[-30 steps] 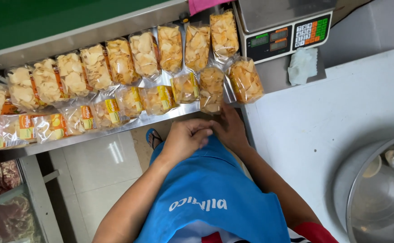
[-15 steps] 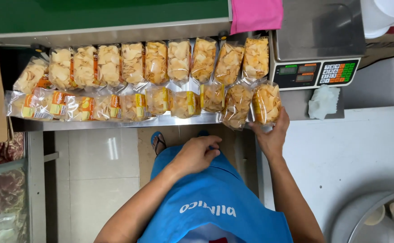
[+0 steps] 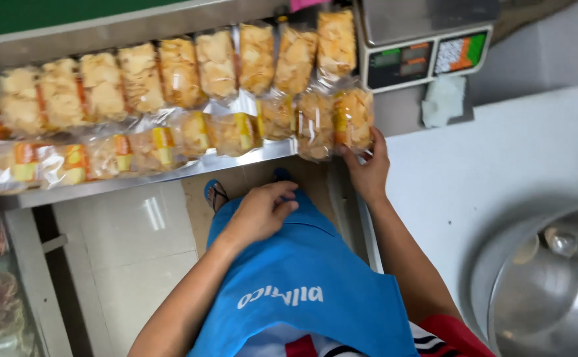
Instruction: The person is taking sealed bags of chips and arranging them neatly in rows on a metal tray at a packaging workstation.
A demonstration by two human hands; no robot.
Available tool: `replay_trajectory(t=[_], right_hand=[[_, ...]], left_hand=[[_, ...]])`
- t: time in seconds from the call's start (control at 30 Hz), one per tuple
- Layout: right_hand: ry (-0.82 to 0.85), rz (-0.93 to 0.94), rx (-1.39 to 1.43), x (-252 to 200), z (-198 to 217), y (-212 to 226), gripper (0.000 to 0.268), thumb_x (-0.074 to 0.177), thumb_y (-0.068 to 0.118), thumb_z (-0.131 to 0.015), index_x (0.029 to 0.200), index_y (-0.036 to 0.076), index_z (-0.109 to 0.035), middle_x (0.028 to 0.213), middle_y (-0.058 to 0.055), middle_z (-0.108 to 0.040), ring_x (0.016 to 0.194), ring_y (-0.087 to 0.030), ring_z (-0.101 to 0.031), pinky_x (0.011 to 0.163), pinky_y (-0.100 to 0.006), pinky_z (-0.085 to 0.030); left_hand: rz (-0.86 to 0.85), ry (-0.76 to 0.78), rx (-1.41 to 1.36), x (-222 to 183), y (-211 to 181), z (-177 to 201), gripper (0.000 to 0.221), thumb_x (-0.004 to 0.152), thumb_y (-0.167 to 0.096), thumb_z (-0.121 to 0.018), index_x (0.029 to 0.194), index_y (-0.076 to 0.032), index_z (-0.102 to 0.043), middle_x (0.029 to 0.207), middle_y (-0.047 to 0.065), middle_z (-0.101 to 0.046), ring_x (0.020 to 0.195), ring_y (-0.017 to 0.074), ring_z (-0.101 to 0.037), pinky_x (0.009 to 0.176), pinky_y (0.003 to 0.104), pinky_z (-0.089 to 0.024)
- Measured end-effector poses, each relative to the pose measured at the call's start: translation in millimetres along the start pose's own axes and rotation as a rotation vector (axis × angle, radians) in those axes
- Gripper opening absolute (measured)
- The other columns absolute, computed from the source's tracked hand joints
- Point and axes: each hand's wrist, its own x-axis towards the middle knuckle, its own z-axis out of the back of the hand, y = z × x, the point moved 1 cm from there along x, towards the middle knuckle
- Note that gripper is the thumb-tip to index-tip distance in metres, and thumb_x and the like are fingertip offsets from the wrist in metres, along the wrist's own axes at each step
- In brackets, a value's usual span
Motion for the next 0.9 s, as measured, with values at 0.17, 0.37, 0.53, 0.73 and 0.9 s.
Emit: replay_trajectory(t=[0.17,0.37,0.53,0.73,0.9], right_hand=[[0.018,-0.135,0.383,0,16,-35,0.068,0.094,0.015,-0.083,0.150,0.005,-0.045,0.137,-0.023,-0.054,0.124,-0.041,-0.061,0.101,-0.047,-0.058],[0.206,-0.275,1.066,-8,48,-48,0.063,0.084,0.024,-0.074,0.142,0.011,-0.054,0.133,-0.015,-0.065,0.119,-0.031,-0.068,0.099,-0.046,-0.059],[0.498,-0.231,1.265,-26,66,-45,0.090,0.060,0.024,-0.077,0.142,0.001,-0.050,0.135,-0.029,-0.063,0.124,-0.043,-0.064,0.106,-0.061,-0.050],[0.678,-0.173,1.345,-30,64,-20,0.102,0.050,0.005,-0.079,0.147,-0.003,-0.048,0.132,-0.037,-0.062,0.118,-0.051,-0.066,0.097,-0.063,-0.055],[0.669,-0.096,1.189,-27,70,-19,0.103,0.046,-0.012,-0.076,0.145,-0.010,-0.046,0.141,-0.038,-0.055,0.126,-0.051,-0.061,0.101,-0.059,-0.054]], left_hand=[[0.026,0.028,-0.050,-4,-12,4,0.040,0.096,-0.013,-0.065,0.135,-0.004,-0.066,0.115,0.023,-0.075,0.105,0.0423,-0.073,0.084,0.053,-0.061],[-0.002,-0.052,-0.249,-1,-18,11,0.044,0.096,-0.015,-0.068,0.138,-0.002,-0.063,0.119,0.023,-0.075,0.110,0.0359,-0.072,0.090,0.049,-0.060],[-0.148,-0.215,-0.495,9,-40,24,0.046,0.100,-0.023,-0.068,0.140,-0.002,-0.061,0.125,0.017,-0.074,0.116,0.0213,-0.068,0.098,0.040,-0.058],[-0.387,-0.325,-0.587,3,-61,34,0.028,0.095,-0.015,-0.078,0.120,-0.003,-0.074,0.106,0.008,-0.075,0.101,0.0104,-0.067,0.090,0.032,-0.061],[-0.485,-0.376,-0.406,-3,-62,40,0.019,0.092,-0.009,-0.079,0.110,-0.005,-0.078,0.101,0.011,-0.074,0.098,0.0195,-0.072,0.086,0.034,-0.061]])
